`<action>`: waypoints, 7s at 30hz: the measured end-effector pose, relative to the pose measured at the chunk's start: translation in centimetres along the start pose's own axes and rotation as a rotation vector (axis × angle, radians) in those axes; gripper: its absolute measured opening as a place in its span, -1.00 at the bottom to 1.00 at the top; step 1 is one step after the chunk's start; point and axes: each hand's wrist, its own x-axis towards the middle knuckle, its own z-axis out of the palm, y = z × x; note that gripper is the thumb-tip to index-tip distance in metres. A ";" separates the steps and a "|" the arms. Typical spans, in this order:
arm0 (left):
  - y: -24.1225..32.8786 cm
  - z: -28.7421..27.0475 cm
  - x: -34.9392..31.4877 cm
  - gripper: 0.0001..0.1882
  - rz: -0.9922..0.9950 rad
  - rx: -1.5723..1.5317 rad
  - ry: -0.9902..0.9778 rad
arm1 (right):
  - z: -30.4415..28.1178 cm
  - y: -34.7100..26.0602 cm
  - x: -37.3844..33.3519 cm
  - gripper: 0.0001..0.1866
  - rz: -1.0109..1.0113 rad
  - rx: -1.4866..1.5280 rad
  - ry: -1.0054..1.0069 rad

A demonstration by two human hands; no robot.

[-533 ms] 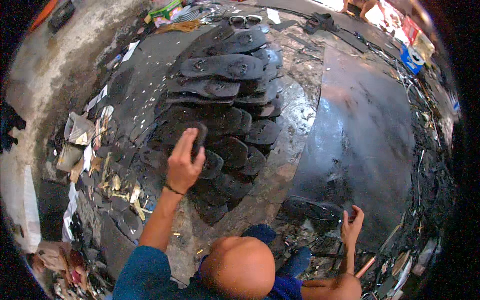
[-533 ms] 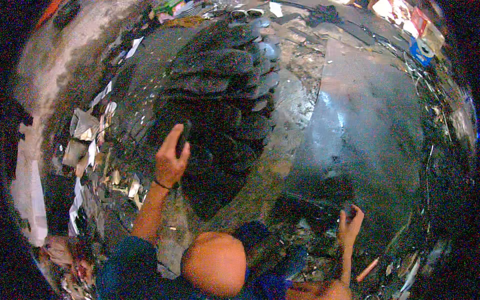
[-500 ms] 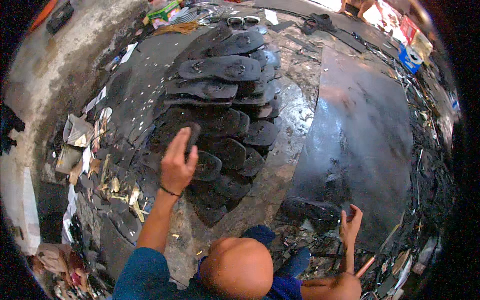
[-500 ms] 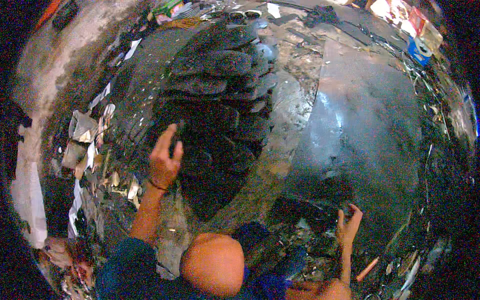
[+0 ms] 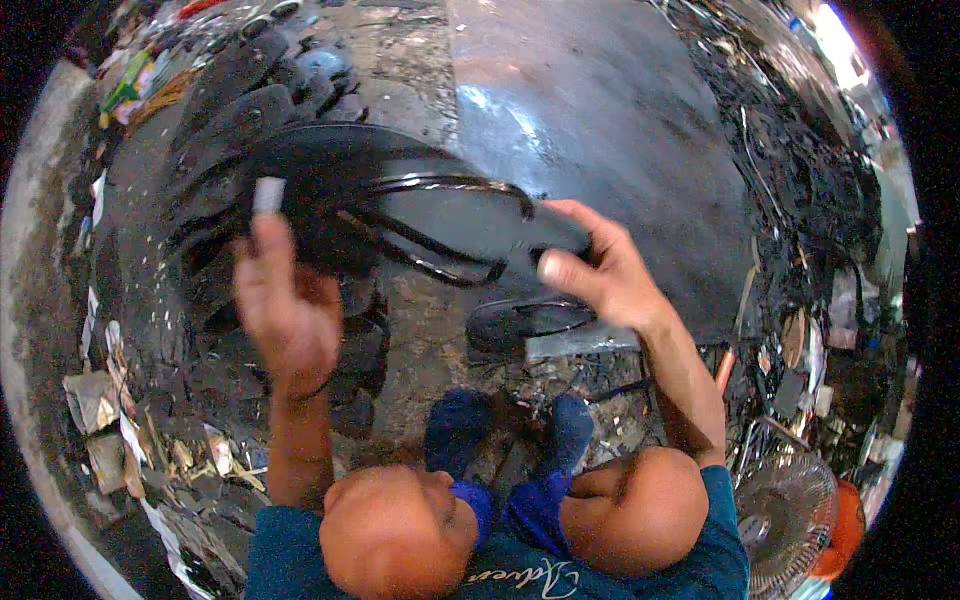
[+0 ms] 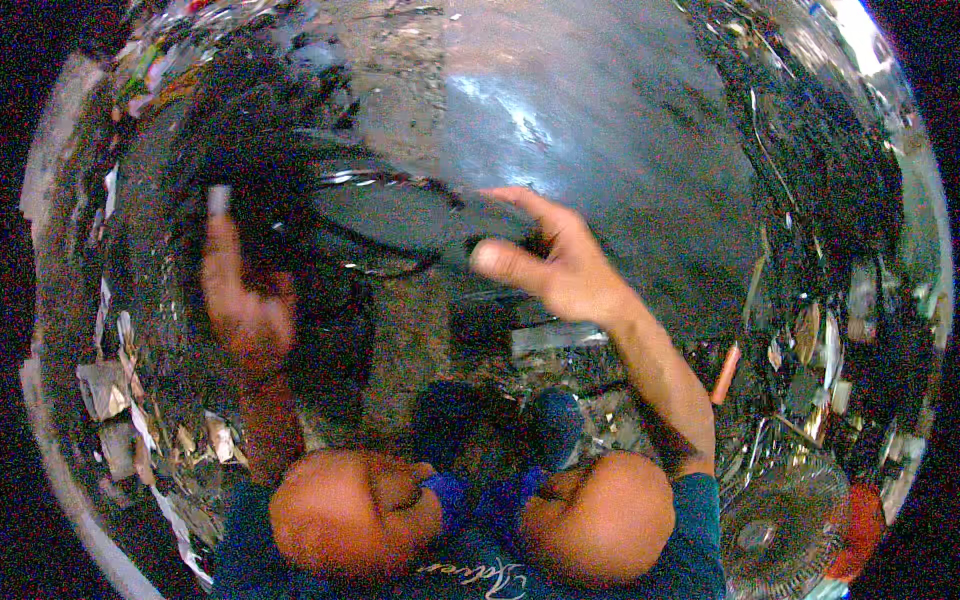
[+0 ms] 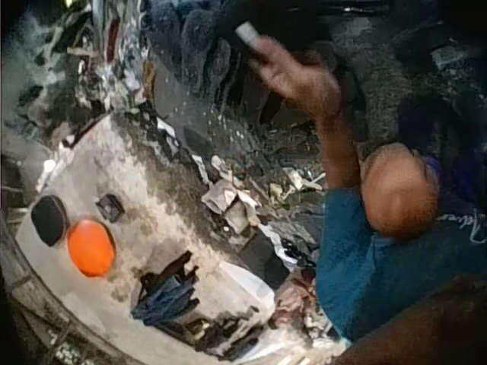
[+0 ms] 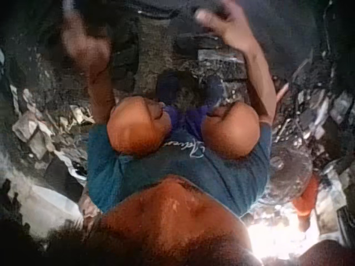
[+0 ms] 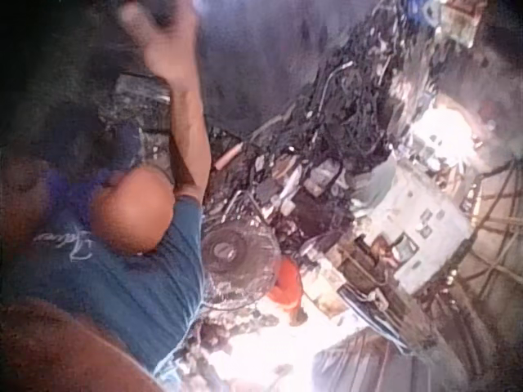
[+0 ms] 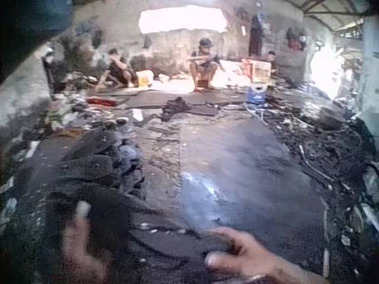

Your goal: The person sits on the floor and arranges black flip-flops in neat rows on a dark mat. They pick up flip-flops from a pile, place them in rows, and adjust their positions to align them.

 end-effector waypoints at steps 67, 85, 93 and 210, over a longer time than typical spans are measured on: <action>3.0 -5.7 5.0 -0.50 0.878 1.147 -0.578 | 10.7 -6.7 14.3 -0.57 0.116 -0.204 0.084; 15.4 -9.3 1.4 -0.29 -0.028 1.710 -0.574 | -25.8 22.1 -12.2 -0.48 0.037 -1.414 1.130; 0.9 6.0 6.7 -0.53 -0.389 0.680 -0.796 | -7.1 2.6 3.3 -0.37 -0.076 0.051 0.119; 4.2 -19.9 26.1 -0.57 0.630 1.689 -0.087 | 1.2 3.6 13.5 -0.44 -0.534 -0.999 0.121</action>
